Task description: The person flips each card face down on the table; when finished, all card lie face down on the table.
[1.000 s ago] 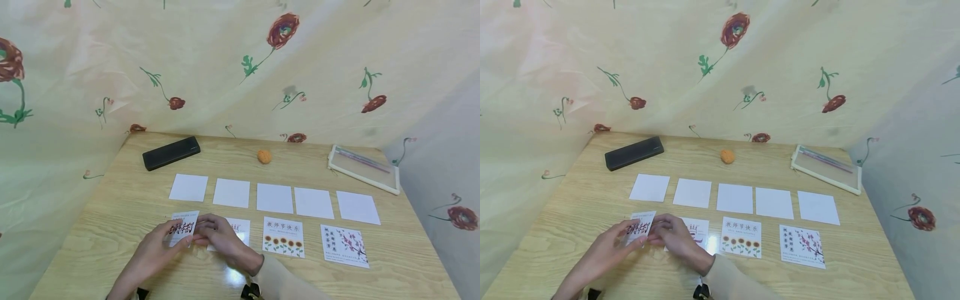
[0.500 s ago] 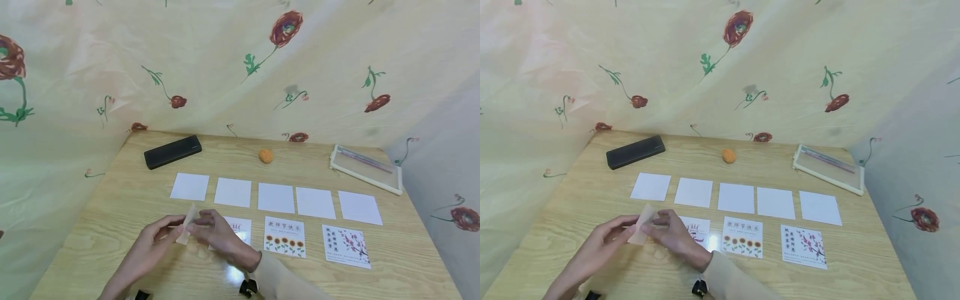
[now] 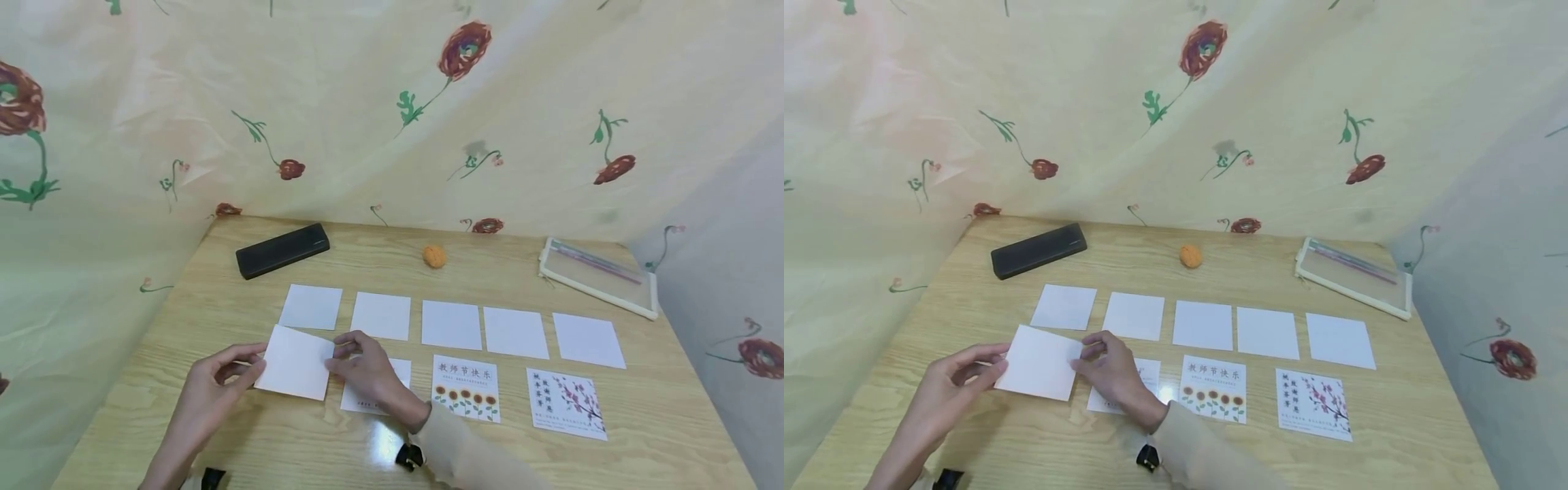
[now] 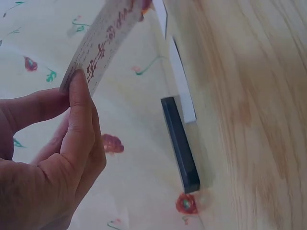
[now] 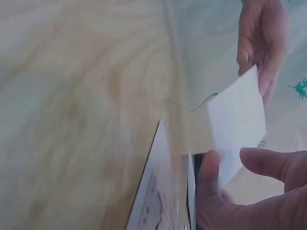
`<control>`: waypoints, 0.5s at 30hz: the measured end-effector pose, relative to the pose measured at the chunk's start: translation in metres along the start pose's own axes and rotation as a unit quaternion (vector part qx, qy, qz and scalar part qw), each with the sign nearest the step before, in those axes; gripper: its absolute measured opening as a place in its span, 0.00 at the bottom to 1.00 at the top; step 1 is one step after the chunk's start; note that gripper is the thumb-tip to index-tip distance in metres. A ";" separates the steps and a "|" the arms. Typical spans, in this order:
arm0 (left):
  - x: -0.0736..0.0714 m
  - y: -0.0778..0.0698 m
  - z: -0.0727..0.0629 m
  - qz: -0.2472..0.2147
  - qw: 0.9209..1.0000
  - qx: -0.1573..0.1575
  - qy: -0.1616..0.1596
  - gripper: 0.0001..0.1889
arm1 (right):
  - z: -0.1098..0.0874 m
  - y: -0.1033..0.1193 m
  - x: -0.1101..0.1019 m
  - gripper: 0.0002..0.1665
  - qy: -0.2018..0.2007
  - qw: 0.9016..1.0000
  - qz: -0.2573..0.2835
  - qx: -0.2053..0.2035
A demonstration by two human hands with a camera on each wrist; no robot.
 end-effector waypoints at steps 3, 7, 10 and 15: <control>-0.002 0.005 0.001 0.022 1.000 -0.011 -0.001 0.17 | 0.005 0.000 -0.004 0.20 0.003 1.000 0.008 -0.006; 0.000 0.010 0.006 0.048 0.999 -0.022 0.011 0.16 | 0.010 -0.003 -0.006 0.17 0.013 0.999 0.039 -0.006; 0.003 0.013 0.011 0.072 0.997 -0.024 0.022 0.16 | 0.013 -0.005 -0.006 0.17 0.018 0.999 0.040 -0.001; 0.009 0.020 0.022 0.095 0.994 -0.027 0.053 0.18 | 0.019 -0.004 -0.008 0.15 0.018 1.000 -0.016 -0.007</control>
Point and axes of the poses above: each hand's wrist, its own z-axis towards the middle knuckle, its own x-axis out of the palm, y = z × x, the point moved 8 cm from there along z, towards the middle knuckle, and after that the axes turned 9 degrees about y, right-handed, at the moved point
